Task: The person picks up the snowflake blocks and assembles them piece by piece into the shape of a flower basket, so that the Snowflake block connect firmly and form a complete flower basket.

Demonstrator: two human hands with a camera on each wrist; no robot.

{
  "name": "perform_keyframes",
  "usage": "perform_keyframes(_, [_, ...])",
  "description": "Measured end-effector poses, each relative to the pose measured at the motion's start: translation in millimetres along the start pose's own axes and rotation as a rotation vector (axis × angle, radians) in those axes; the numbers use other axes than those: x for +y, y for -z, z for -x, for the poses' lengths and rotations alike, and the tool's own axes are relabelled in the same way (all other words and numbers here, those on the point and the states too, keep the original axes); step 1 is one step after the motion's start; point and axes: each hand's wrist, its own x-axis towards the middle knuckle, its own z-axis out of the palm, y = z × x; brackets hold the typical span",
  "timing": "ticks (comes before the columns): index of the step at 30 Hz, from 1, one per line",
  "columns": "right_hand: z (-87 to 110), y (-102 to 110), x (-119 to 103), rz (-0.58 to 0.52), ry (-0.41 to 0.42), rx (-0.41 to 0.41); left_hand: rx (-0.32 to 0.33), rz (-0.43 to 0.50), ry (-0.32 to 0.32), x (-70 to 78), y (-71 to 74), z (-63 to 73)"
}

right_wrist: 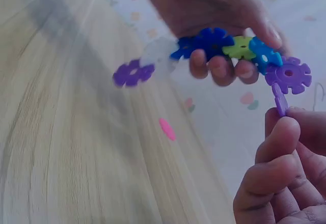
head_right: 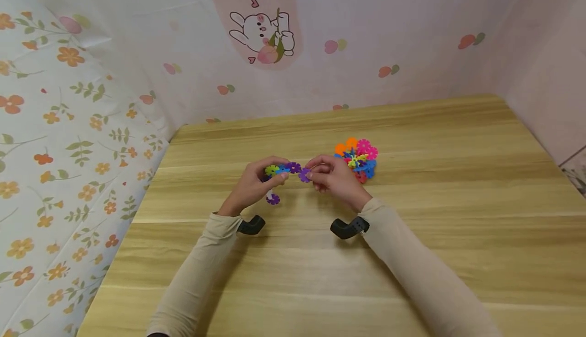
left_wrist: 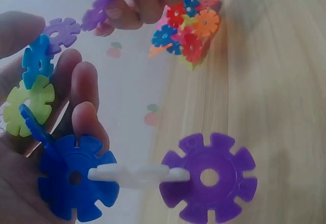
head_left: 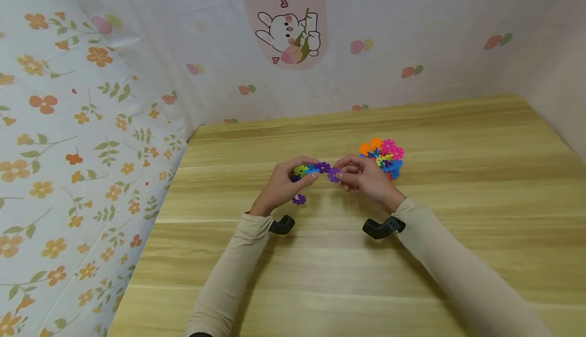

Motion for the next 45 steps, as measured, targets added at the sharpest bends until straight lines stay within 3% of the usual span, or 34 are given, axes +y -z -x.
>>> perform_keyframes(5, [3.2,-1,-1,-0.149,-0.029,0.01,-0.013,0.076,-0.028,-4.2,-4.6,-1.6])
perform_keyframes(13, [6.4,-2,1,-0.302,-0.066,0.014,-0.012,0.033,-0.028,-2.7,-8.6,-2.7])
perform_keyframes(20, [7.8,-10,0,-0.414,-0.069,0.003,0.069,0.077,-0.05,28.0,-11.5,0.2])
perform_keyframes(24, [9.2,-14,0,-0.474,-0.069,0.019,0.106,0.071,-0.078,32.3,-13.2,-0.1])
perform_keyframes(29, [10.2,-22,0,-0.57,-0.09,0.056,0.131,0.084,-0.095,26.5,-15.9,1.9])
perform_keyframes(33, [10.3,-30,-2,-0.648,-0.09,0.1,0.167,0.072,-0.115,9.0,-21.3,-0.5])
perform_keyframes(36, [9.6,-34,-2,-0.662,-0.088,0.153,0.17,0.037,-0.125,-3.3,-23.1,-1.8])
perform_keyframes(39, [6.4,-38,-2,-0.66,-0.086,0.147,0.163,0.015,-0.12,-7.0,-18.6,-0.6])
perform_keyframes(45, [-6.5,-39,-5,-0.571,-0.074,0.045,0.121,-0.001,-0.08,20.3,3.7,4.2])
